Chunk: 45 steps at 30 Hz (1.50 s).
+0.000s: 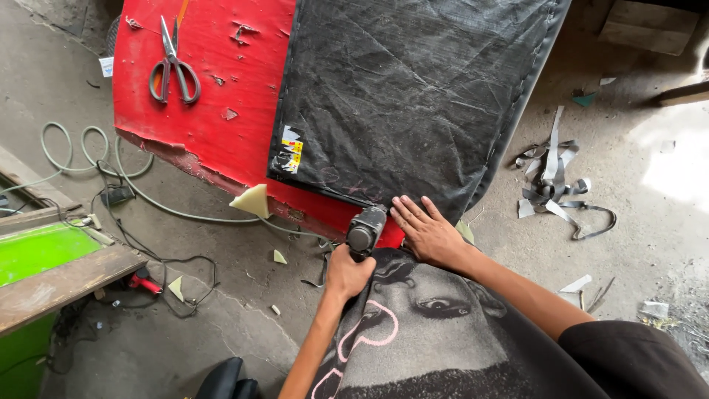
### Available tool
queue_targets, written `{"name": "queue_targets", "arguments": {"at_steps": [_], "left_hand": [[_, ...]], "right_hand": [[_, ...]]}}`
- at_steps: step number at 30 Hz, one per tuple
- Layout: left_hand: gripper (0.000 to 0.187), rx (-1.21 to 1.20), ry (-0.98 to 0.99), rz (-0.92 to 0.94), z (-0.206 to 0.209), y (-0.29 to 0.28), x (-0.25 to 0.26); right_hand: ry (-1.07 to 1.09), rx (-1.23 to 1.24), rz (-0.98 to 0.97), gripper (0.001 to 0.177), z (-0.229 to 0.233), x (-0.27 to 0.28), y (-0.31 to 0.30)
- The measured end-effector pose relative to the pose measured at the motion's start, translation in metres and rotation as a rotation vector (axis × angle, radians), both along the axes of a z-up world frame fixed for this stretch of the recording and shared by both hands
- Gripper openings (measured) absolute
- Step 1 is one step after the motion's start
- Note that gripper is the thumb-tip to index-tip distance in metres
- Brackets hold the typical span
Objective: Attaching a black fabric cover to a seat frame using a pneumatic stapler.
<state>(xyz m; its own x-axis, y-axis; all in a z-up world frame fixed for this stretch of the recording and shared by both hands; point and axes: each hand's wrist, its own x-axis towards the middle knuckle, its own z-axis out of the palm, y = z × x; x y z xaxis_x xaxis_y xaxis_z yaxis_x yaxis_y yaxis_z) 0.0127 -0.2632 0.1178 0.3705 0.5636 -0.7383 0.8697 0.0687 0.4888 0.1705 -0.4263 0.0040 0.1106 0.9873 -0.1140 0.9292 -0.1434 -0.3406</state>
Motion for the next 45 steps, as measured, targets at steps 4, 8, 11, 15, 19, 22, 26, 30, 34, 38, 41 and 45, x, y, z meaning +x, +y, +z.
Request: {"name": "queue_targets", "arguments": {"at_steps": [4, 8, 11, 15, 19, 22, 26, 30, 34, 38, 41, 45], "left_hand": [[0.016, 0.016, 0.018, 0.016, 0.004, -0.005, 0.006], [0.014, 0.017, 0.015, -0.016, 0.024, 0.000, 0.008], [0.020, 0.029, -0.040, 0.015, 0.013, 0.005, -0.017], [0.018, 0.064, -0.068, 0.133, 0.011, 0.019, -0.046], [0.005, 0.131, -0.100, 0.195, 0.019, 0.045, -0.071], [0.009, 0.143, -0.110, 0.231, 0.020, 0.060, -0.082], [0.019, 0.153, -0.132, 0.278, 0.022, 0.081, -0.093], [0.025, 0.119, -0.138, 0.272, 0.025, 0.108, -0.087], [0.017, 0.099, -0.135, 0.225, 0.051, 0.140, -0.061], [0.022, 0.096, -0.161, 0.163, 0.040, 0.157, -0.055], [0.022, 0.075, -0.140, 0.151, 0.029, 0.167, -0.052], [0.023, 0.070, -0.053, 0.156, 0.018, 0.175, -0.042]], "right_hand": [[0.000, 0.015, 0.023, 0.084, -0.002, 0.002, -0.007], [0.078, 0.083, -0.003, 0.069, -0.007, 0.003, -0.018], [0.114, 0.130, -0.048, 0.062, -0.008, 0.008, -0.011], [0.136, 0.210, -0.083, 0.059, 0.024, 0.011, 0.045], [0.116, 0.202, -0.013, 0.061, 0.017, 0.015, 0.145], [0.074, 0.166, 0.025, 0.057, 0.003, 0.020, 0.213], [0.032, 0.058, 0.052, 0.054, -0.007, 0.009, 0.242], [0.039, 0.012, 0.027, 0.052, -0.003, 0.001, 0.240], [0.049, 0.017, -0.032, 0.050, 0.000, -0.018, 0.234], [0.058, 0.039, -0.081, 0.048, -0.009, -0.028, 0.230], [0.059, 0.068, -0.102, 0.047, -0.012, -0.029, 0.228], [0.067, 0.113, -0.110, 0.047, -0.009, -0.029, 0.225]]}}
